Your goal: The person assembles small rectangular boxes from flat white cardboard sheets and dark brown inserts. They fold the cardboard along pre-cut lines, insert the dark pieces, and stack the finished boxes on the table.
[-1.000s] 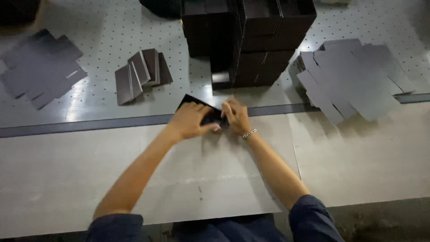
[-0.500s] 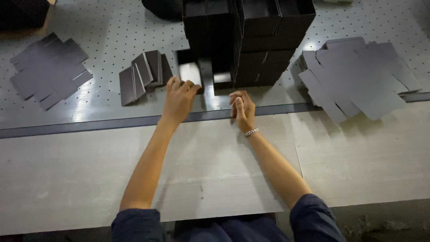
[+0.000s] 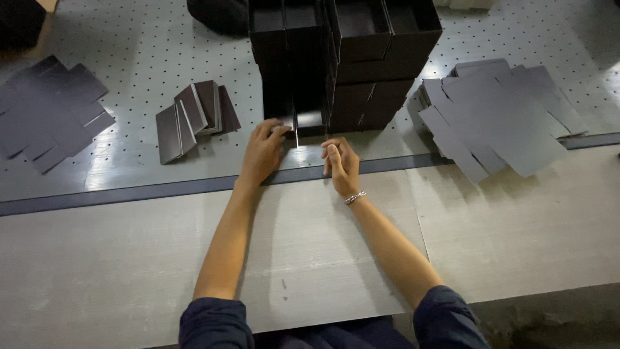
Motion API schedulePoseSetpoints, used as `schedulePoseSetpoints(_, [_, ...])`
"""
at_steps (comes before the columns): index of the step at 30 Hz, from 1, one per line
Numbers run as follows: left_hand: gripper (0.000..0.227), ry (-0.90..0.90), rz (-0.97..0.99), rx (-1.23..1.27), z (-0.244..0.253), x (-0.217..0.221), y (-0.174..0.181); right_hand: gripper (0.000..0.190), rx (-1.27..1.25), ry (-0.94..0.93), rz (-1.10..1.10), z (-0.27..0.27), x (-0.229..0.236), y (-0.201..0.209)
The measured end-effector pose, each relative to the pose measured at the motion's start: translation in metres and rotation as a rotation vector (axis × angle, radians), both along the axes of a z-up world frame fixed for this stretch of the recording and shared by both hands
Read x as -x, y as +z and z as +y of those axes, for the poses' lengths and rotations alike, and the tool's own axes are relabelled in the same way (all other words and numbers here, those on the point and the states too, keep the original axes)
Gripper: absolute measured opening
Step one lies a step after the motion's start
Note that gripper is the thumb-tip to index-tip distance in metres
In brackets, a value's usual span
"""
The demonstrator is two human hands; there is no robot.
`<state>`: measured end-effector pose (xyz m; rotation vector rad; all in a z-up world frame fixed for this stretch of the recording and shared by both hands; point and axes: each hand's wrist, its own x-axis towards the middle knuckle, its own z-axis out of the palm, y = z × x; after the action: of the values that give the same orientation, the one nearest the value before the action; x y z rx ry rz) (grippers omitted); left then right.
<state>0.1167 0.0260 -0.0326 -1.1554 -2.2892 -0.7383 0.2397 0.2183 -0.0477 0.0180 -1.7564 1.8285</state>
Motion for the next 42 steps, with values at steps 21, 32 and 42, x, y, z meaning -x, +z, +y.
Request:
schedulePoseSetpoints(21, [0.09,0.026,-0.336,0.013,-0.031,-0.108,0.021,0.025,-0.547,-0.928,0.183,0.112,-0.026,0.04])
schedulePoseSetpoints(32, [0.08,0.082,-0.476,0.379,-0.061,-0.194,0.028,0.011,-1.204,-0.995,-0.85,0.277,-0.101,0.021])
schedulePoseSetpoints(42, [0.056,0.004,-0.5,0.049,-0.068,-0.192,0.024,0.026,-0.809,-1.407,0.449,0.282,-0.231,0.144])
